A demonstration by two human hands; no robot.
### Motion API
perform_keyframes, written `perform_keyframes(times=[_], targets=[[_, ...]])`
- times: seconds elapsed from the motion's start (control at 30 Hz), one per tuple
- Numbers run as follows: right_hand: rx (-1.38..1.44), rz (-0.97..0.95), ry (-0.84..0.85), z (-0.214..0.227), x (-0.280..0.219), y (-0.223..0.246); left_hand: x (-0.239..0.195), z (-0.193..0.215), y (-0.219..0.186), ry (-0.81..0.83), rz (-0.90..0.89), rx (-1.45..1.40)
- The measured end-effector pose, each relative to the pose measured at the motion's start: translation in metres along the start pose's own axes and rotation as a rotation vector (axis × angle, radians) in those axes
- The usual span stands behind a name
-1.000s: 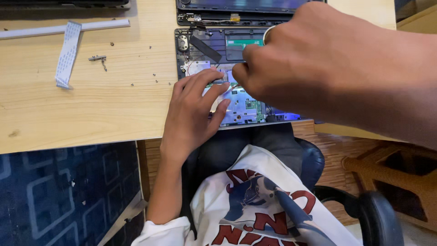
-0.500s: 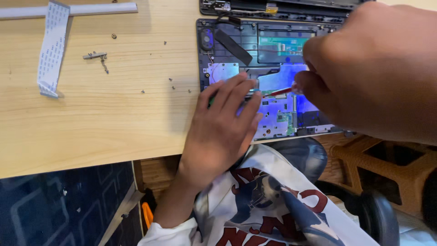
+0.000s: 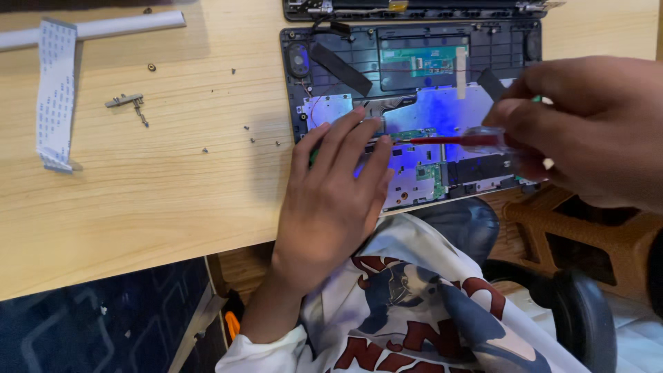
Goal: The person uses a red screwdriver to remove screws from the internal chassis of a disassembled laptop. They carefully unscrew fasteners from the motherboard area and place them on the table, then proceed to remove a metal bracket from the laptop's interior.
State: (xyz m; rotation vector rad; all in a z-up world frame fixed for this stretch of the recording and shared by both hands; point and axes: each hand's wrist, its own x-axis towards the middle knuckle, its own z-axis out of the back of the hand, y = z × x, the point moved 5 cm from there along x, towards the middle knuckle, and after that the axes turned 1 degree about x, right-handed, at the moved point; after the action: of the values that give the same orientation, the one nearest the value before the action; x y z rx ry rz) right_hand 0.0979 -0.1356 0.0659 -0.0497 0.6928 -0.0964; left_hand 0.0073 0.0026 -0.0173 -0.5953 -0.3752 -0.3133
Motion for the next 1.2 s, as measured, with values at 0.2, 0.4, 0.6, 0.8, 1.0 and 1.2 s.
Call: perform_keyframes(times=[0.2,0.4,0.6,0.8,1.0,1.2], targets=[[-0.633,0.437,-0.124,0.003,-0.011,0.004,-0.001,0.003,-0.002,0.008,-0.013,-0.073],[-1.395,1.127,-0.658,0.001,-0.026,0.015,-0.001,0.004,-0.003,0.008,-0.013,-0.101],[-1.317,1.378,-0.499,-0.026,-0.025,0.007,0.001,0.001,-0.002,0.029,-0.028,-0.028],[-1.113,0.909,-0.424,-0.026,-0.007,-0.003,0.004,0.0,0.001,0.065,-0.02,0.001],[-0.938,0.361,-0.304,-0.01,0.007,0.01,0.002,-0.004,0.001,0.091,-0.017,0.01],[-0.682,0.316,-0.133,0.003,0.013,0.007,0.001,0.002,-0.003,-0.002,-0.028,-0.07]])
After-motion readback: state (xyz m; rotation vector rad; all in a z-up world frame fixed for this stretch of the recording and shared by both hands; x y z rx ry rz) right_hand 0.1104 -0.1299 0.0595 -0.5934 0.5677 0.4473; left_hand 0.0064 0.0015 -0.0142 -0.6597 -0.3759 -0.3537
